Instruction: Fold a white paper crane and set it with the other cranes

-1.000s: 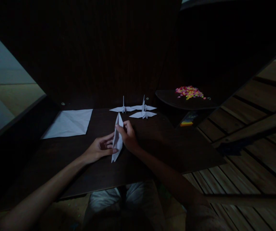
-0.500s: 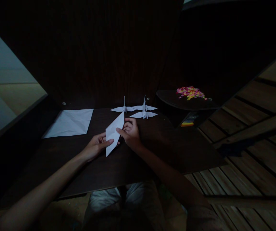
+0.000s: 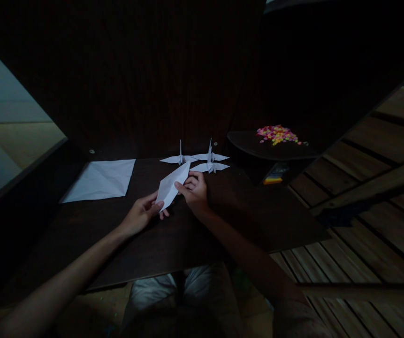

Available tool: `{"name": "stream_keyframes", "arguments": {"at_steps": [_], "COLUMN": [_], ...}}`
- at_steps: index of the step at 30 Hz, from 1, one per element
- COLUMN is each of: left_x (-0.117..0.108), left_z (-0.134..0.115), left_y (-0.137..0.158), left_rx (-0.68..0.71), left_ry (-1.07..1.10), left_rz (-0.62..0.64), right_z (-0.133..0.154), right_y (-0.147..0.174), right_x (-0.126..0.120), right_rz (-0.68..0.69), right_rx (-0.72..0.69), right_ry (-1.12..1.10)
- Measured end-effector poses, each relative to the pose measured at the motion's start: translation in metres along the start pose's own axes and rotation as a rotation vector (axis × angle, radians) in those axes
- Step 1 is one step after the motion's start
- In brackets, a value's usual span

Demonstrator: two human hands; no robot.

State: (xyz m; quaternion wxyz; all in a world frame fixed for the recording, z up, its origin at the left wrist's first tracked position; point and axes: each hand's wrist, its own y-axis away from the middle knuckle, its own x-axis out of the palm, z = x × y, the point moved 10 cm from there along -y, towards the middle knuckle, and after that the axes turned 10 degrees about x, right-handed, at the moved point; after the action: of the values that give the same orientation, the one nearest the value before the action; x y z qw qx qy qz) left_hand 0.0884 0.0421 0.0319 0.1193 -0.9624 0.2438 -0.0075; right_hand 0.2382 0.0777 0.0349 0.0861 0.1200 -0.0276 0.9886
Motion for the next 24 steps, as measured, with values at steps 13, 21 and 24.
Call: {"name": "stream_keyframes", "arguments": {"at_steps": [13,21,24], "left_x": [0.001,-0.019,-0.019], "left_z": [-0.009,0.005,0.006], "left_y": [0.002,0.003,0.005], "left_rx": [0.059,-0.001,-0.014], "left_ry": [-0.071,-0.112,-0.100], "left_rz": [0.017,-0.162,-0.165], "right_z": [-0.020,-0.014,-0.012], "right_y": [-0.007,0.004,0.008], "right_x": [0.006,0.019,0.023], "right_rz": [0.098,0.149,0.162], "right_rx": [0.170,0.143,0.136], "right_ry": [-0.062,0.014,0.042]}}
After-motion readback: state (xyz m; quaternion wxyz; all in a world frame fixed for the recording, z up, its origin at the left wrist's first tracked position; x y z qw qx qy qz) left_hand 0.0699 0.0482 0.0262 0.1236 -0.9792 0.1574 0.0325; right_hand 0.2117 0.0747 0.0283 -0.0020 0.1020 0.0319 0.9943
